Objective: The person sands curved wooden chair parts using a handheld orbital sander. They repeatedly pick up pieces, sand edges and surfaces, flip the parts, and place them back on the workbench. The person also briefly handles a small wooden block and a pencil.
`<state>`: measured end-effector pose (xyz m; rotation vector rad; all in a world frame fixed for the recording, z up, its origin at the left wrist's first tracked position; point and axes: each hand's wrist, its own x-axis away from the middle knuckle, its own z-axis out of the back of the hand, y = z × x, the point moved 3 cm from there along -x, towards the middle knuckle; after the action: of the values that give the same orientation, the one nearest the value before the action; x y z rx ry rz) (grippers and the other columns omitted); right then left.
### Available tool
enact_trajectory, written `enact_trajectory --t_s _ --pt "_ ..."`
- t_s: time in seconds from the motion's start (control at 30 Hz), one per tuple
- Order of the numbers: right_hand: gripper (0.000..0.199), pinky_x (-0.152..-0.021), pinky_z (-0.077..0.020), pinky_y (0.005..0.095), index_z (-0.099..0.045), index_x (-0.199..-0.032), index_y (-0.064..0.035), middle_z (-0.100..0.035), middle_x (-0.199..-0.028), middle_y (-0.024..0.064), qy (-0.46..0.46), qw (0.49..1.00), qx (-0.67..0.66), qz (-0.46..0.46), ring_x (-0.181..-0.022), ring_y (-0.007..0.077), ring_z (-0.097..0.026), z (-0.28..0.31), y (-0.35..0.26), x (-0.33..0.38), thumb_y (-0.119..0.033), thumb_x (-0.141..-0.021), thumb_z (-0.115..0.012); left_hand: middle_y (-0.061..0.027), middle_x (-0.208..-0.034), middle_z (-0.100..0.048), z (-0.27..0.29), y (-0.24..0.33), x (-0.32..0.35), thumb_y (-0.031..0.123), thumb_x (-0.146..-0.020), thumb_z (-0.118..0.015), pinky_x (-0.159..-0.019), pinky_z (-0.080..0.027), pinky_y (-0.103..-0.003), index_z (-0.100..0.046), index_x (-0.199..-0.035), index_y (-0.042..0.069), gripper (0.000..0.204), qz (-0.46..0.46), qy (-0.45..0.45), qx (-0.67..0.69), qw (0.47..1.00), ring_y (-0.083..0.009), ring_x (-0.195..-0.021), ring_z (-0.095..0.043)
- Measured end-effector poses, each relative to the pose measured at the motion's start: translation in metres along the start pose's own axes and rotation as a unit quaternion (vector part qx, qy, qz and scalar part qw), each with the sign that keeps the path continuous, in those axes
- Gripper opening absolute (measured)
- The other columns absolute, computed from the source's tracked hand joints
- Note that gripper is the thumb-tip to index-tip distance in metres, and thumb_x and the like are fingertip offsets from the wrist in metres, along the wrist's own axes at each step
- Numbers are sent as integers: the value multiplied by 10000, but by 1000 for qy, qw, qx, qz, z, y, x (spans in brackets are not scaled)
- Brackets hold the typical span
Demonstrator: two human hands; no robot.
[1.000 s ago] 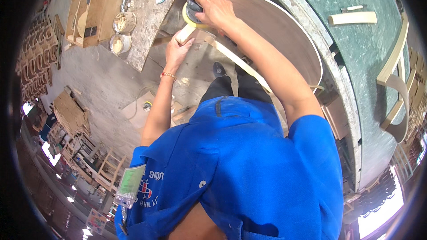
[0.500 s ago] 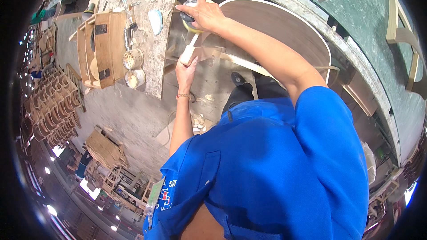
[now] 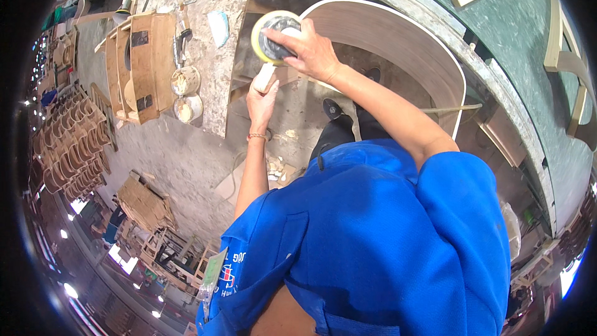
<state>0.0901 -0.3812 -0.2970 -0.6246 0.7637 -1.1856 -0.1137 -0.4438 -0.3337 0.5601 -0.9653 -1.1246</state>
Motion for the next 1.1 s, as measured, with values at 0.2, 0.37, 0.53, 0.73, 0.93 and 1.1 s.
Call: enact_trajectory --t_s 0.2,0.37,0.53,0.73,0.93,1.1 --pt "793 -746 -570 422 -441 -1367 -423 -493 -1142 207 -11 997 80 -3 -1002 369 -581 13 6 -27 -148 -693 -755 -77 -1047 -695 -2 -4 -1 147 -807 -744 -835 -499 -288 -610 -1207 74 428 -15 16 -9 1000 -145 -961 -647" --pt "760 -776 -537 428 -510 -1357 -315 -600 -1023 219 -282 956 84 22 -887 368 -626 10 2 -94 -130 -651 -717 -40 -1029 -686 1 -11 -10 145 -805 -759 -814 -491 -269 -623 -1142 35 379 -43 22 -24 999 -107 -921 -619" --pt "811 -816 -517 369 -537 -1352 -176 -651 -1145 109 -572 819 44 3 -965 260 -624 -20 -17 -143 -120 -564 -721 -19 -997 -676 -1 -7 -5 141 -817 -756 -801 -485 -250 -622 -1089 7 331 -47 19 -25 998 -81 -887 -601" --pt "820 -834 -523 382 -516 -1364 -233 -653 -1163 115 -446 885 135 13 -1011 300 -636 -17 15 -146 -161 -572 -713 -28 -1008 -680 -3 -5 -6 146 -821 -753 -814 -484 -255 -619 -1103 3 343 -63 10 -17 998 -85 -899 -607" --pt "704 -767 -553 451 -464 -1365 -422 -597 -1028 221 -249 968 34 -11 -944 406 -615 -17 -19 -56 -208 -732 -687 -47 -1013 -688 -3 -11 -5 160 -818 -751 -816 -490 -271 -614 -1134 13 375 -43 18 -18 999 -108 -910 -623" --pt "733 -702 -566 420 -424 -1381 -440 -510 -996 231 -141 988 63 -13 -799 369 -635 -5 -13 -55 -203 -751 -713 -68 -1029 -698 -3 -15 -5 181 -799 -762 -816 -495 -291 -611 -1165 45 419 -33 21 -37 999 -134 -920 -643"
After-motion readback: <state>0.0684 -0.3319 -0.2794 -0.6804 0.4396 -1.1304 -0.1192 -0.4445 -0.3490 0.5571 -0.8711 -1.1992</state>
